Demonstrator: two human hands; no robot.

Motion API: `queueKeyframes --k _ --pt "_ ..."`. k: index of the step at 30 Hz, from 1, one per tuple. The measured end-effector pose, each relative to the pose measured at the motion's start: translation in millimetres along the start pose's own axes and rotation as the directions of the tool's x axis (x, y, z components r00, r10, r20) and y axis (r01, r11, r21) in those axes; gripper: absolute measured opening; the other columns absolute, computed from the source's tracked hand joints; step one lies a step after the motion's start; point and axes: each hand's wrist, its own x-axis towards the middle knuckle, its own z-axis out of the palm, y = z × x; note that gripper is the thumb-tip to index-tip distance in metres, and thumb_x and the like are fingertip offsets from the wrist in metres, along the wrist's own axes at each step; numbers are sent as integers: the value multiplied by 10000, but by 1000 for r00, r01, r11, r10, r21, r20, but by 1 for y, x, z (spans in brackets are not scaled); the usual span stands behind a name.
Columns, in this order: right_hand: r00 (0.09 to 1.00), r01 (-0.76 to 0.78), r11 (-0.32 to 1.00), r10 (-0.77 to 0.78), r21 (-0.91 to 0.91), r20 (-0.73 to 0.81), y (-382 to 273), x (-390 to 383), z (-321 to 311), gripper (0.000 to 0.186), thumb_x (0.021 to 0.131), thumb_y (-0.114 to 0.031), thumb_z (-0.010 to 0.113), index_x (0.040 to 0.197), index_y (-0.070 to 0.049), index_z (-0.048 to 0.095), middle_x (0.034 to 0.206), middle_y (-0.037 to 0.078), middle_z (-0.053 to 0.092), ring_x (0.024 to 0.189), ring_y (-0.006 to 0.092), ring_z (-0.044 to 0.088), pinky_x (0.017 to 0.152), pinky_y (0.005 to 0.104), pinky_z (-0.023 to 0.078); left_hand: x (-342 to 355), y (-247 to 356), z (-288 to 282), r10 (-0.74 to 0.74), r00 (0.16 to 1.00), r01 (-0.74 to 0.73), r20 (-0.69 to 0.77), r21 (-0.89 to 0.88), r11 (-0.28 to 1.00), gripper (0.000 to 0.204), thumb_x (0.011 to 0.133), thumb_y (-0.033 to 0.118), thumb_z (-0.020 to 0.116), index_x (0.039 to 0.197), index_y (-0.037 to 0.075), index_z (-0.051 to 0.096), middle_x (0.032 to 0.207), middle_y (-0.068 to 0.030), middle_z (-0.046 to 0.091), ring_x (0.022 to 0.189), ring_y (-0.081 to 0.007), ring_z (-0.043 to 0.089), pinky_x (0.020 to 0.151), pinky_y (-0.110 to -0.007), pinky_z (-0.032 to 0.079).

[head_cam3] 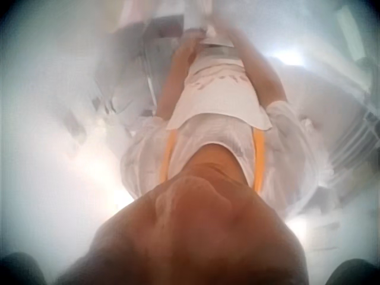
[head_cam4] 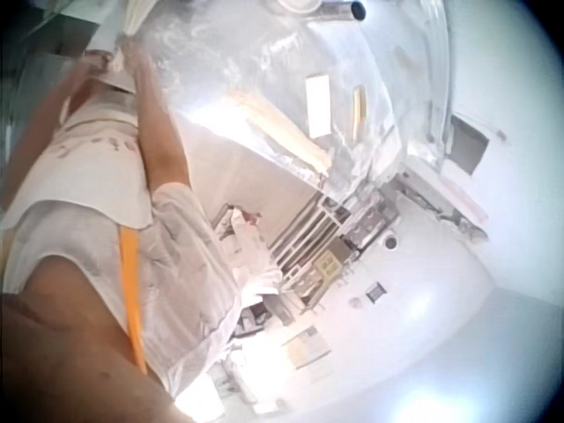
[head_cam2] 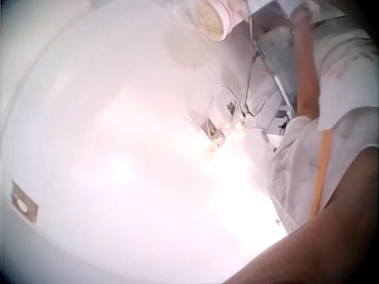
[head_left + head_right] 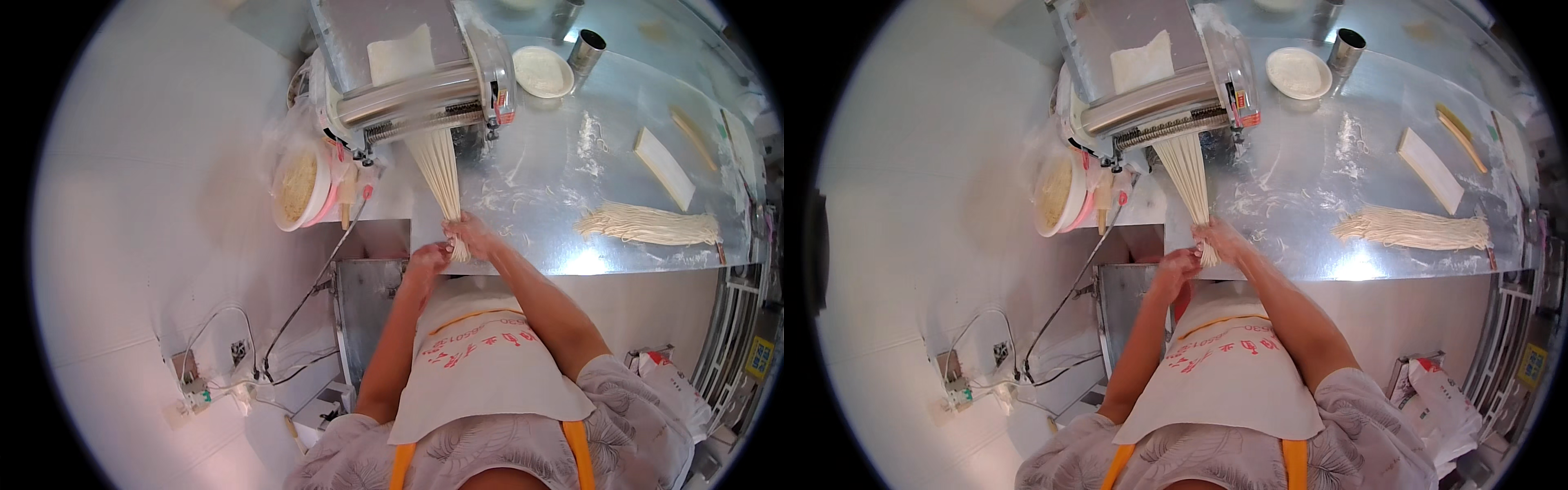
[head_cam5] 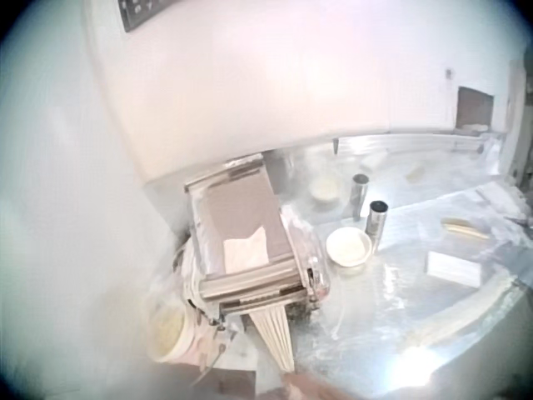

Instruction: The person cuts a sheet of dough into strips using a bench scraper, then feeds the dough through a pasta machine to produce noodles. The person collects the noodles and places them on the table.

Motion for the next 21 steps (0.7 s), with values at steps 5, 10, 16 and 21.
queueKeyframes --k 5,10,16,21 --pt "999 6 998 -9 -59 -45 -1 -24 12 182 1021 -160 645 1063 -69 493 838 19 529 693 135 555 623 335 546 58 49 -26 137 990 -138 -19 -152 979 358 979 286 680 1223 27 643 1156 -101 711 1072 -213 675 941 -341 533" --pt "996 51 991 -60 -125 -69 14 -38 18 151 1021 -157 621 1041 -59 508 815 18 530 677 143 541 611 334 523 99 120 8 239 942 -164 234 -297 941 429 1003 349 693 1281 31 615 1211 -98 698 1120 -232 671 974 -387 528" --pt "989 -9 992 -9 -122 -146 32 -50 26 205 1028 -207 632 1039 -57 493 805 9 526 656 136 538 624 328 524 124 146 30 256 906 -174 338 -253 952 457 999 282 708 1317 -18 579 1293 -156 670 1159 -283 666 1012 -418 540" --pt "988 -60 983 34 -175 -152 45 -56 36 212 1030 -225 631 1028 -74 483 806 5 514 665 131 537 632 322 521 126 157 42 185 893 -63 411 -294 954 435 988 227 719 1292 -50 576 1273 -223 659 1183 -361 659 1047 -467 548"
